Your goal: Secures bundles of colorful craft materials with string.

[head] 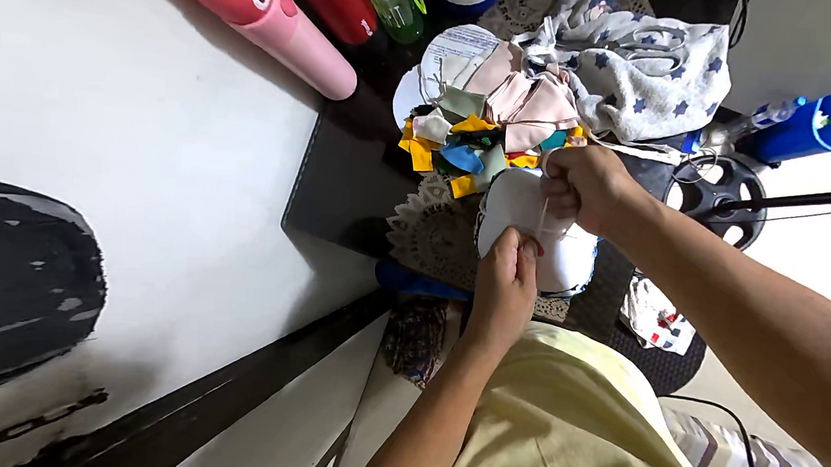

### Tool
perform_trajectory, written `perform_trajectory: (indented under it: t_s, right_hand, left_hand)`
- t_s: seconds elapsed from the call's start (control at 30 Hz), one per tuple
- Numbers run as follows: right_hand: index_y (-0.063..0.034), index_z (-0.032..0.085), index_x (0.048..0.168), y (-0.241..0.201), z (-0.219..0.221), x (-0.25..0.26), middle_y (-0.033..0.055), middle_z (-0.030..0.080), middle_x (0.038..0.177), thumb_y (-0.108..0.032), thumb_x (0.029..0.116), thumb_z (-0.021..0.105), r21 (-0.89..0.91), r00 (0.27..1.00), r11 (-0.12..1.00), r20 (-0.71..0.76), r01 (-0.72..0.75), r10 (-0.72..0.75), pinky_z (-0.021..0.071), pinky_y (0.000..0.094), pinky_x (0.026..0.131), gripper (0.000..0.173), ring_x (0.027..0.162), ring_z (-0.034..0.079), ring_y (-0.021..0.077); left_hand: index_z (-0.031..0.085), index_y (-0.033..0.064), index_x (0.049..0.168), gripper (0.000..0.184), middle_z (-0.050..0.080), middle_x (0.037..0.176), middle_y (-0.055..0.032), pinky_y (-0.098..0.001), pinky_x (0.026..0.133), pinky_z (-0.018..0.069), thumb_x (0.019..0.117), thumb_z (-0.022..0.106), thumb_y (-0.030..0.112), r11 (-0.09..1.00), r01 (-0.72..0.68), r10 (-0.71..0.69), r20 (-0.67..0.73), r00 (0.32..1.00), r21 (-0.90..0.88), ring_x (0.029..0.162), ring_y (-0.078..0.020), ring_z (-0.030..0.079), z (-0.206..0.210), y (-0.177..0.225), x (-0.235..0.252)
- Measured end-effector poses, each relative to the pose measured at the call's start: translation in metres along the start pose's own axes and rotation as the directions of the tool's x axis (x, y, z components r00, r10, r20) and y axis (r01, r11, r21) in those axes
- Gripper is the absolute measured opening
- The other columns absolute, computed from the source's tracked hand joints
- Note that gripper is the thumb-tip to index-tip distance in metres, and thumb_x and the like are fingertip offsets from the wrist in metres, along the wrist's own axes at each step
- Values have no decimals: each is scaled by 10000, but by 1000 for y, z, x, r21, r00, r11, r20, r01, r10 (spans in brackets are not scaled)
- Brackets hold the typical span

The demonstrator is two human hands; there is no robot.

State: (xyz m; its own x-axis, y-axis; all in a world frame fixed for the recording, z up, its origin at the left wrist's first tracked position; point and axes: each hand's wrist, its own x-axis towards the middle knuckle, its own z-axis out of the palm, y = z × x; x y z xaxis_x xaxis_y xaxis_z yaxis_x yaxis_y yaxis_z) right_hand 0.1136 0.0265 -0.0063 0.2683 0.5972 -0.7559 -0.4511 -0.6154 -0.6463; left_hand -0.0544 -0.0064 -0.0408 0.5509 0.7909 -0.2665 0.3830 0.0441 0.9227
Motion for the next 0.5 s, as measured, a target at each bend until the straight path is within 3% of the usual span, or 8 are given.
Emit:
perform_trajectory:
  t_s: [0.1, 0.23, 0.33, 0.43, 0.5]
  right_hand:
    - [-188, 357, 675, -2, 3, 6, -75, 291, 471, -95, 1002, 401, 57, 998, 998, -62, -22, 26, 218, 183, 369, 343, 367, 246, 31]
    - [-191, 345, 676, -5, 3, 13, -73, 284, 471, -89, 993, 402, 94, 994, 996, -104, -5, 15, 226, 191, 364, 338, 362, 246, 37]
    - [-197, 327, 653, -6, 3, 17, -78, 279, 465, -78, 987, 406, 79, 997, 995, -56, 54, -50, 221, 195, 369, 363, 363, 239, 35]
    - [-158, 411, 700, -6, -7, 13, -81, 347, 491, -118, 1050, 376, -164, 976, 966, 123, 199, -180, 255, 185, 392, 354, 388, 290, 22]
    - [-77, 526, 877, -8, -17, 9, -68, 377, 587, -117, 1067, 358, -382, 929, 856, 263, 349, -262, 295, 180, 447, 257, 452, 331, 19]
  left_hand:
    - [607, -17, 1000, 177, 588, 805, -58, -252, 656, 509, 1031, 454, 67, 997, -28, 28, -10, 1000, 70, 684, -90, 580, 9, -1, -5]
    - [613, -18, 1001, 186, 584, 771, -46, -235, 645, 504, 1039, 454, 70, 995, -26, 26, -1, 1000, 94, 658, -75, 572, 11, 0, -3]
    - [614, -19, 1008, 197, 585, 769, -48, -238, 628, 500, 1043, 445, 73, 994, -30, 28, 22, 999, 108, 639, -77, 566, 7, 2, 4]
    - [659, -26, 979, 206, 638, 837, -85, -282, 724, 531, 1009, 473, 55, 940, -240, 235, 52, 971, 243, 744, -130, 617, 6, -5, 2]
    - [673, -15, 918, 186, 690, 886, -130, -403, 877, 519, 982, 510, 49, 828, -420, 417, 94, 904, 372, 913, -249, 669, 5, -9, 3]
